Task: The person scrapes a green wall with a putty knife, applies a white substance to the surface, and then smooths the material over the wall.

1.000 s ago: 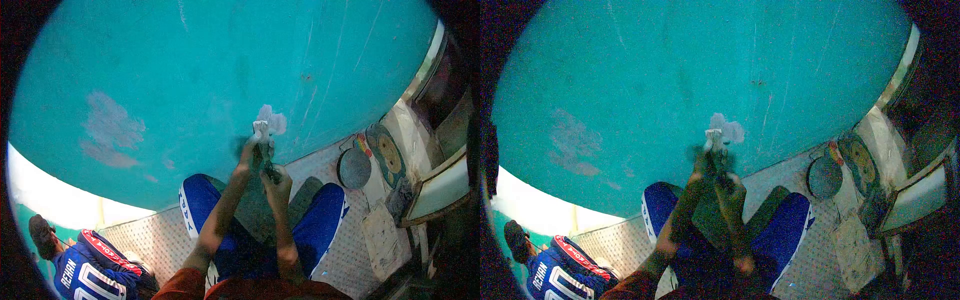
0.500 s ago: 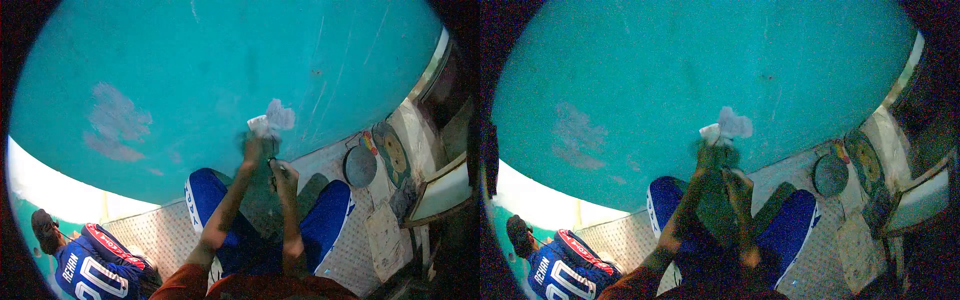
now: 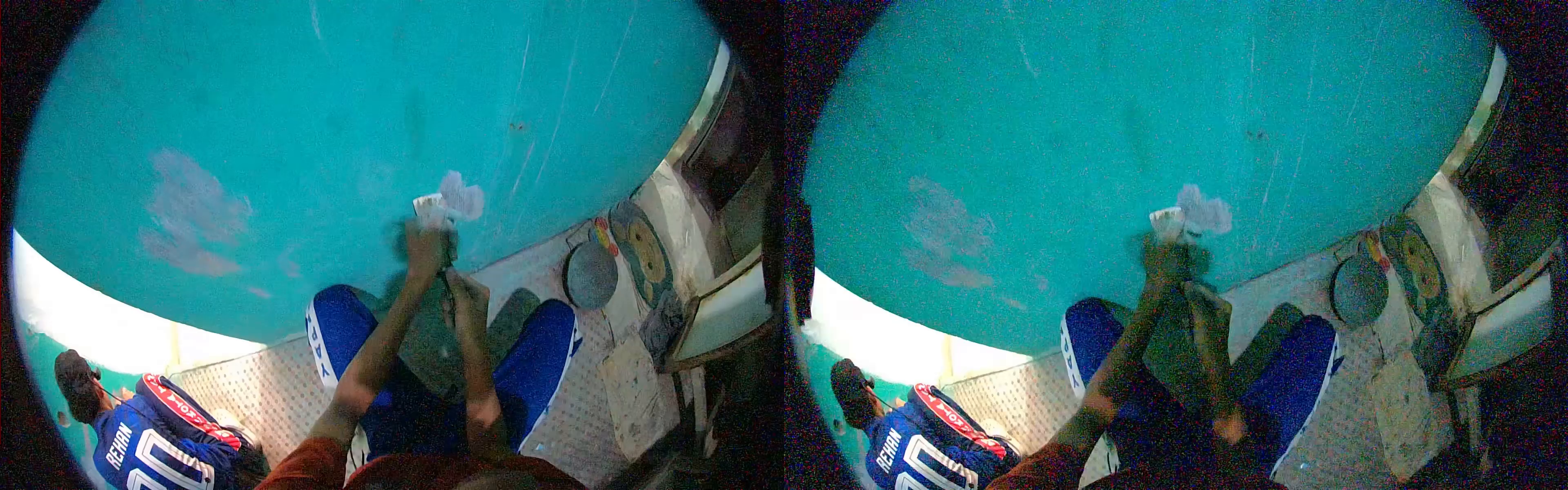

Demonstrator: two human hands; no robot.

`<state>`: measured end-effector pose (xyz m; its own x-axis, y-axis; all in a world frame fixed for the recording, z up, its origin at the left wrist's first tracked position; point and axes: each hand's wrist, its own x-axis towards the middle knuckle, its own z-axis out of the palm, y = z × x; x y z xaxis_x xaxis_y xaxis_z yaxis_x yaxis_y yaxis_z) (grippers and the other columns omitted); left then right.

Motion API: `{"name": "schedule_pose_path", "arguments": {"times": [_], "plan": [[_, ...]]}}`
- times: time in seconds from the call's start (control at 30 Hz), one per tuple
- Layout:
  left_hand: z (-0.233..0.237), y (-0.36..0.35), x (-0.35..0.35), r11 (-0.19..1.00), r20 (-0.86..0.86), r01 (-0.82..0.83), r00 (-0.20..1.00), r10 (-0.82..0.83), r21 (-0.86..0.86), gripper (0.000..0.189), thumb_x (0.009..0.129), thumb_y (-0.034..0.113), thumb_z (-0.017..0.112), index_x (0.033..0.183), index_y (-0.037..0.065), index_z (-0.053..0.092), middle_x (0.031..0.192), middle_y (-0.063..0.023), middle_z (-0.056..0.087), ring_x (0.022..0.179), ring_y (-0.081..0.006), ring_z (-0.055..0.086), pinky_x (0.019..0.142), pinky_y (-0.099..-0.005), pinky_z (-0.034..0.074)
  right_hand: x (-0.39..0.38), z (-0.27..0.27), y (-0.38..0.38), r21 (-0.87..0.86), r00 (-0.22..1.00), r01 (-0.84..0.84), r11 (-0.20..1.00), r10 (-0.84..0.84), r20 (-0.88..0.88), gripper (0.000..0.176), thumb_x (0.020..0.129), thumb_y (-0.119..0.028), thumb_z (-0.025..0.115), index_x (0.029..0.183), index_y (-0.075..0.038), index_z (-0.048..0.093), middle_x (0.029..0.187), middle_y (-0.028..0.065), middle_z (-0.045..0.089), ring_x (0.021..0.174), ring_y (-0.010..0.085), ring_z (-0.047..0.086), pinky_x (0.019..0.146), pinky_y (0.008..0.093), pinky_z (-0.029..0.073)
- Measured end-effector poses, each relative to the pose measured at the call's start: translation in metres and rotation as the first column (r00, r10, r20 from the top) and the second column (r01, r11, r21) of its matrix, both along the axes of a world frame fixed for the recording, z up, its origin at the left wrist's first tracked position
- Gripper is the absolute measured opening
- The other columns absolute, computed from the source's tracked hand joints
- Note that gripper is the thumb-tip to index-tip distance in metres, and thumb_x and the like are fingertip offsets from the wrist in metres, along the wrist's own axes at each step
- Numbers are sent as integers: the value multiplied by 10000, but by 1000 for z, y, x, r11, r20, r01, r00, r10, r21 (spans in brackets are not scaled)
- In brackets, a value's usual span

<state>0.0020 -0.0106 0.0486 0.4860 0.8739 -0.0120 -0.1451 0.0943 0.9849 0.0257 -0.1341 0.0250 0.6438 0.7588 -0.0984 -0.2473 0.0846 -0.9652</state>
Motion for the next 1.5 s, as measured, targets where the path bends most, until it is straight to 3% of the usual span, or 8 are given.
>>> {"name": "schedule_pose_path", "arguments": {"times": [0.13,0.27,0.33,0.47,0.83,0.93,1.13,1.5], "plan": [[13,-4,0,856,-138,-74,976,167,512,260,881,223,399,721,64,529,565,-31,528,439,-149,509,387,-275,377,0,29,-8,-2,990,-52,999,52,-132,315,857,-310,570,819,-4,633,492,1,466,356,79,395,328,243,278],[14,-10,5,958,115,-124,981,158,-260,230,883,201,394,749,67,524,562,-27,527,451,-156,509,400,-279,383,-3,46,-14,-181,999,-19,983,24,24,320,850,-310,581,842,4,638,481,1,462,344,80,386,327,248,280],[3,3,7,965,91,-147,987,129,218,250,887,242,415,741,70,525,559,-35,520,440,-154,493,392,-281,375,2,32,-7,-60,995,9,998,-4,96,317,847,-310,586,850,3,640,478,1,462,341,79,383,327,247,280],[25,-14,0,988,78,-96,991,106,-117,251,872,271,456,746,67,530,568,-59,530,474,-160,500,463,-336,402,1,2,-4,-7,989,41,999,-40,144,312,840,-315,594,828,-7,639,478,0,465,338,75,377,325,245,276],[7,4,7,892,-67,-165,975,212,421,227,877,277,481,905,61,542,715,-34,528,601,-131,497,522,-313,414,1,11,-1,-57,994,76,995,-71,83,347,819,-359,612,764,-17,620,486,0,464,344,72,373,330,243,256],[-22,16,12,586,-230,-94,860,454,805,195,865,180,427,884,42,565,734,-85,579,657,-231,544,670,-379,407,0,29,2,-1,991,80,997,-79,104,339,831,-349,600,768,-16,619,482,1,461,343,76,373,333,243,254],[-5,17,9,830,-397,10,881,256,557,182,818,98,427,879,45,590,743,-132,608,684,-309,557,769,-436,371,-1,58,-5,-87,1000,0,996,2,22,336,856,-326,571,776,-4,621,469,5,457,335,75,369,324,244,253],[-5,9,6,687,-279,-139,843,460,713,187,766,202,537,768,23,590,694,-152,588,691,-281,561,778,-423,381,1,52,-8,24,998,36,999,-37,42,349,855,-318,576,677,-17,573,464,4,452,322,78,369,313,255,256]]}}
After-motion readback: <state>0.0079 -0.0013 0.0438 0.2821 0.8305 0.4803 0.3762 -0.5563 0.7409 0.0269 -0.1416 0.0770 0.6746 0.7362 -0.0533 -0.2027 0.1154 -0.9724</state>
